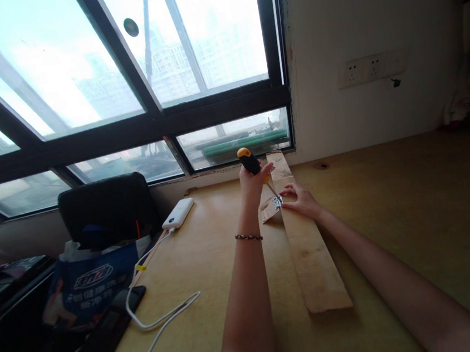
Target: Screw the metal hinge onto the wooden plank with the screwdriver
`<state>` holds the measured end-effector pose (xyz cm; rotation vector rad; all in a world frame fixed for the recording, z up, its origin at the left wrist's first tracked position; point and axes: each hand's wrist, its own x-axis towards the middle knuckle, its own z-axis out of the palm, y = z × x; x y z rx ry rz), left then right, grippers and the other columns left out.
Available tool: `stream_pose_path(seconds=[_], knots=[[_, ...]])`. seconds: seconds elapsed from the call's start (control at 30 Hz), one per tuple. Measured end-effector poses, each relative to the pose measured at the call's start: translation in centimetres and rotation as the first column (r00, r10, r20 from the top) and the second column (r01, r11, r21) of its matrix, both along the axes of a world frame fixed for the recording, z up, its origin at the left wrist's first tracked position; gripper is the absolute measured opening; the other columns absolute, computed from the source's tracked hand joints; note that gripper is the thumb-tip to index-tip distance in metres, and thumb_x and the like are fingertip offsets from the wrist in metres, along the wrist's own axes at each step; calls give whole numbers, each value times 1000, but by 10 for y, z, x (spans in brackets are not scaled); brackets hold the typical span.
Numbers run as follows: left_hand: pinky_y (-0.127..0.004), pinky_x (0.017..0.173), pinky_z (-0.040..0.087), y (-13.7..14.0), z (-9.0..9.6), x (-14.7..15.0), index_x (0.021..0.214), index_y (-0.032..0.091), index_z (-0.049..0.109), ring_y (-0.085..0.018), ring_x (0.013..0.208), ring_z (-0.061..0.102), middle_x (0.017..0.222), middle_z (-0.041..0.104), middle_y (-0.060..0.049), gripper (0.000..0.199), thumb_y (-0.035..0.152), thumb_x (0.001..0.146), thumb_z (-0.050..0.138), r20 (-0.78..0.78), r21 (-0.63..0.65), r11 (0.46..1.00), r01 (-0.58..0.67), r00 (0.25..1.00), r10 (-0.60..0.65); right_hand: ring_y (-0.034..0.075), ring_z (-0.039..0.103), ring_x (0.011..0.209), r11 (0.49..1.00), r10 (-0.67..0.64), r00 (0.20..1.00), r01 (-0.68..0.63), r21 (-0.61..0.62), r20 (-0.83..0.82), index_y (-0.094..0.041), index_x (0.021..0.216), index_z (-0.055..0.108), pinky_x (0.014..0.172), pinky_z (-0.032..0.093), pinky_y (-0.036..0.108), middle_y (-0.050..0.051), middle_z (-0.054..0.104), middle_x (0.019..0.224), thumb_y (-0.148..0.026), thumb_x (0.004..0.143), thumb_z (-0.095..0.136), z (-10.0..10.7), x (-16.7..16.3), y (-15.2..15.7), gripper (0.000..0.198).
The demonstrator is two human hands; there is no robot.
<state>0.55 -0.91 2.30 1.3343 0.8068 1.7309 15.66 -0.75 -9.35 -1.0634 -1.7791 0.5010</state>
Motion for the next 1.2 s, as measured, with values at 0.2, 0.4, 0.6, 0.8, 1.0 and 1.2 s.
stream_pose_path(seconds=[0.2,0.4,0.6,0.8,1.0,1.2], knots=[[-25,52,44,3,-1,-6,73,16,44,-13,54,57,59,54,2,42,34,52,74,-139,38,997,-73,987,78,20,57,99,997,71,997,-71,-19,-32,-22,105,45,91,40,37,4,63,101,-33,61,71,-2,3,2,53],[-23,50,38,2,2,-10,67,16,44,-9,51,49,57,48,3,35,37,57,70,-222,60,985,-163,960,172,20,58,99,995,79,995,-82,-56,-63,-22,106,43,91,41,38,5,64,100,-32,60,72,-1,4,1,55],[-22,46,28,-5,6,-12,59,17,41,-7,49,34,52,36,7,39,36,51,74,-293,124,960,-251,915,277,20,58,98,995,67,995,-72,-68,-72,-22,105,44,91,41,39,4,64,100,-29,59,72,1,2,0,54],[-21,47,31,-6,6,-17,56,16,46,-8,51,41,53,43,5,34,36,50,73,-382,121,953,-278,873,303,21,57,99,996,60,996,-64,-57,-62,-22,105,44,92,40,39,5,64,101,-31,60,72,-3,2,3,53],[-26,60,45,-10,10,-15,73,15,51,-15,64,57,68,62,-2,37,28,48,75,-284,78,994,-83,953,102,20,58,97,996,65,996,-69,-55,-66,-22,105,44,91,41,38,4,64,99,-31,60,72,-1,3,1,53],[-33,69,47,-12,13,-10,82,16,46,-17,71,62,80,65,-7,36,21,54,69,-153,28,981,191,971,-184,20,58,98,997,55,997,-58,-46,-55,-22,104,45,91,40,38,4,65,98,-32,60,72,2,3,-1,52]])
